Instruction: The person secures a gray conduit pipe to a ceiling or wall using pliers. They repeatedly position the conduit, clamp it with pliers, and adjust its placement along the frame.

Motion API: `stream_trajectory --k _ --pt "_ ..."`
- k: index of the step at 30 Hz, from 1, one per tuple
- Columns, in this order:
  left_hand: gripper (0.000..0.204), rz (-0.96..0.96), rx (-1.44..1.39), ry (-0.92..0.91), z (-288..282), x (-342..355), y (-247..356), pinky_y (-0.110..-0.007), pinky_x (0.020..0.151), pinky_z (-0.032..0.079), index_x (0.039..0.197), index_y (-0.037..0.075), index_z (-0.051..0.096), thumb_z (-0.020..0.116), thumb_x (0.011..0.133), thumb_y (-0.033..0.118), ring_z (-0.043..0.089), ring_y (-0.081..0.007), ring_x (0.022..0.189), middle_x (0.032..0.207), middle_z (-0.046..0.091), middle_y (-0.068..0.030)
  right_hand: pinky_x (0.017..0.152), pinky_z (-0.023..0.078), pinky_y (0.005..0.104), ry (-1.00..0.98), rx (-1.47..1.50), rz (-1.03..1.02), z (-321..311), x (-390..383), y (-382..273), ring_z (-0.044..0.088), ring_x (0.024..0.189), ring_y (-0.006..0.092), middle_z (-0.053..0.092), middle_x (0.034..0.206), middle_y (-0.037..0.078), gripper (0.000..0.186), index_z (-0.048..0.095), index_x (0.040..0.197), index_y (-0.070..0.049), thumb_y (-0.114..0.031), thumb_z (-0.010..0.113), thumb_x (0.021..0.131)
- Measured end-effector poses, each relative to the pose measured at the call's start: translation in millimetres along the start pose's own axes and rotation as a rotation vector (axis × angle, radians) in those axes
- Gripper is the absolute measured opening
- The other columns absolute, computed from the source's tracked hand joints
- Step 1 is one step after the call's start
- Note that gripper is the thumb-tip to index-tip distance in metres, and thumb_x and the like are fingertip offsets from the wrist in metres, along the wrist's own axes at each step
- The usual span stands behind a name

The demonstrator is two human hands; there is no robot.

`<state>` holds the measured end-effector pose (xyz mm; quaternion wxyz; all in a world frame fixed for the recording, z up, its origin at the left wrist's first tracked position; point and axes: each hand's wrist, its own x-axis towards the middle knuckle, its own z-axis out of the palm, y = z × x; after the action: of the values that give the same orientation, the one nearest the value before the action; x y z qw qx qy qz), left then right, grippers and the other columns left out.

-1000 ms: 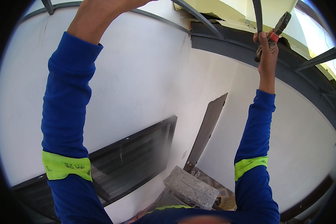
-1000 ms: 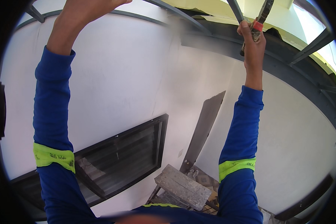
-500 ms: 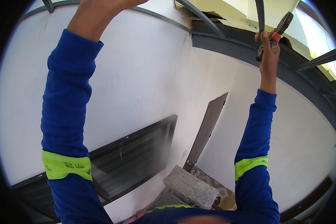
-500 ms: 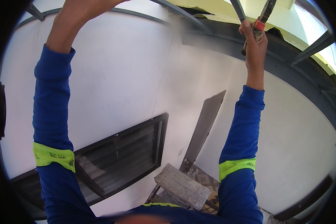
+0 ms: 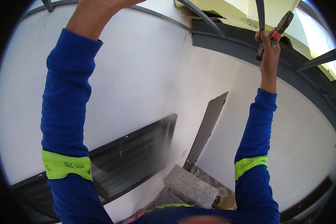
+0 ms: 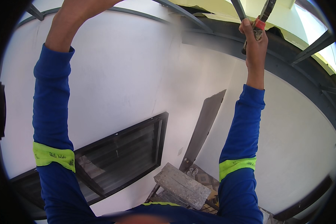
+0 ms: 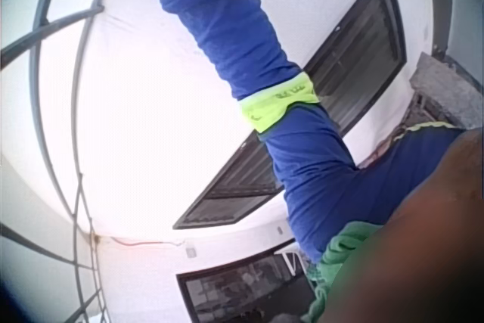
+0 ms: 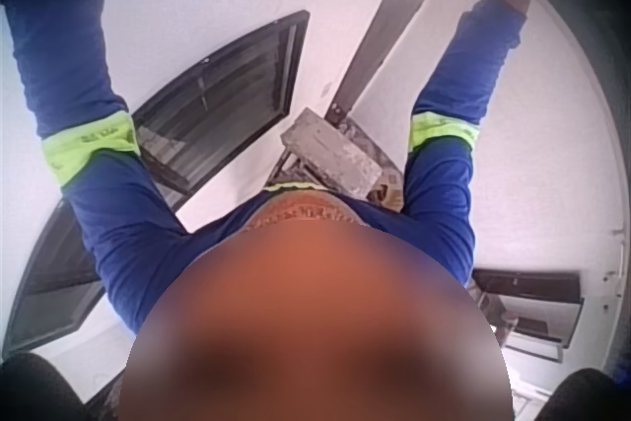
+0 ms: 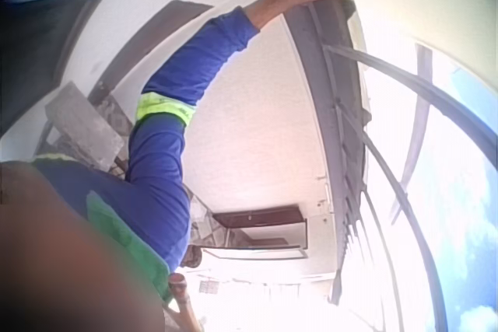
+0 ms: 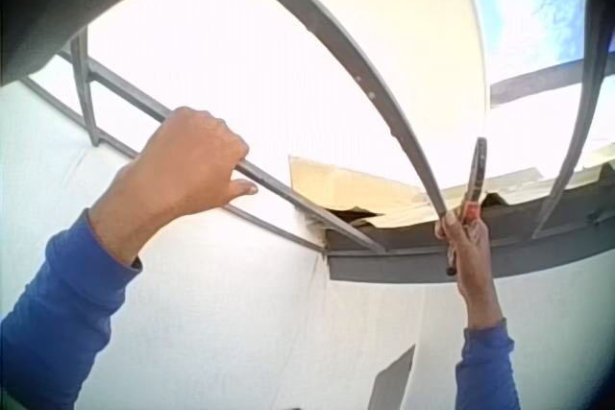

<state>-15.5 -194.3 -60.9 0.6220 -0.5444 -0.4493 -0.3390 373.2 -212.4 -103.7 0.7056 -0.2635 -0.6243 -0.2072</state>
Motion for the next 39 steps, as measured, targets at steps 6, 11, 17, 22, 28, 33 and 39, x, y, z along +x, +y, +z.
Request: stream_trajectory --k 6,11,17,22,28,33,39 --pt "0.041 0.005 0.002 0.020 -2.8 -0.5 -0.3 -0.035 0.067 0.054 0.078 0.007 0.076 0.079 0.087 0.047 0.069 -0.0220 0.068 0.071 0.072 -0.0095 0.085 0.041 0.0267 0.001 0.026 -0.016 0.6 0.3 1.0 0.056 0.087 0.0081 0.065 0.088 -0.001 0.034 0.068 0.093 -0.009 -0.043 0.074 0.095" --pt "0.041 0.025 -0.005 0.118 -8.0 -10.9 2.6 -0.035 0.066 0.054 0.078 0.007 0.076 0.079 0.086 0.047 0.070 -0.0225 0.068 0.070 0.072 -0.0098 0.085 0.041 0.0271 0.000 0.014 -0.028 -0.1 0.2 1.3 0.056 0.087 0.0083 0.066 0.088 -0.001 0.034 0.068 0.093 -0.009 -0.043 0.074 0.095" --pt "0.041 0.027 -0.026 0.072 -9.2 -9.6 0.5 -0.035 0.066 0.054 0.078 0.007 0.076 0.079 0.086 0.047 0.069 -0.0224 0.067 0.070 0.072 -0.0099 0.086 0.041 0.0267 0.001 -0.007 -0.024 -0.3 1.1 0.9 0.057 0.087 0.0090 0.066 0.089 0.000 0.035 0.068 0.093 -0.009 -0.044 0.074 0.095" --pt "0.041 0.029 -0.032 0.085 -6.7 -7.5 -1.9 -0.035 0.066 0.054 0.078 0.007 0.076 0.079 0.086 0.047 0.069 -0.0221 0.067 0.070 0.072 -0.0099 0.088 0.042 0.0269 0.003 0.005 -0.028 1.1 0.3 -0.5 0.057 0.088 0.0091 0.066 0.089 0.000 0.035 0.068 0.093 -0.009 -0.043 0.075 0.095" --pt "0.041 0.016 -0.022 0.084 -7.0 -8.3 -0.7 -0.035 0.066 0.054 0.078 0.007 0.076 0.079 0.086 0.047 0.069 -0.0221 0.066 0.069 0.071 -0.0098 0.088 0.042 0.0273 -0.002 0.012 -0.031 1.3 0.5 -1.2 0.057 0.088 0.0092 0.066 0.089 0.000 0.034 0.068 0.094 -0.009 -0.042 0.075 0.094" --pt "0.041 0.010 -0.036 0.035 -8.1 -6.8 -2.6 -0.035 0.065 0.054 0.078 0.007 0.076 0.079 0.087 0.046 0.068 -0.0222 0.065 0.068 0.071 -0.0095 0.088 0.042 0.0270 -0.006 0.009 -0.023 1.5 0.6 -2.5 0.057 0.088 0.0092 0.066 0.089 0.000 0.036 0.068 0.094 -0.008 -0.043 0.076 0.094" --pt "0.040 -0.022 0.002 0.044 -17.5 -8.5 4.0 -0.034 0.066 0.054 0.078 0.006 0.075 0.079 0.086 0.045 0.069 -0.0224 0.066 0.068 0.071 -0.0095 0.083 0.040 0.0271 0.043 0.031 -0.001 4.7 0.0 -1.6 0.055 0.085 0.0094 0.064 0.089 0.000 0.036 0.067 0.093 -0.007 -0.043 0.075 0.094"
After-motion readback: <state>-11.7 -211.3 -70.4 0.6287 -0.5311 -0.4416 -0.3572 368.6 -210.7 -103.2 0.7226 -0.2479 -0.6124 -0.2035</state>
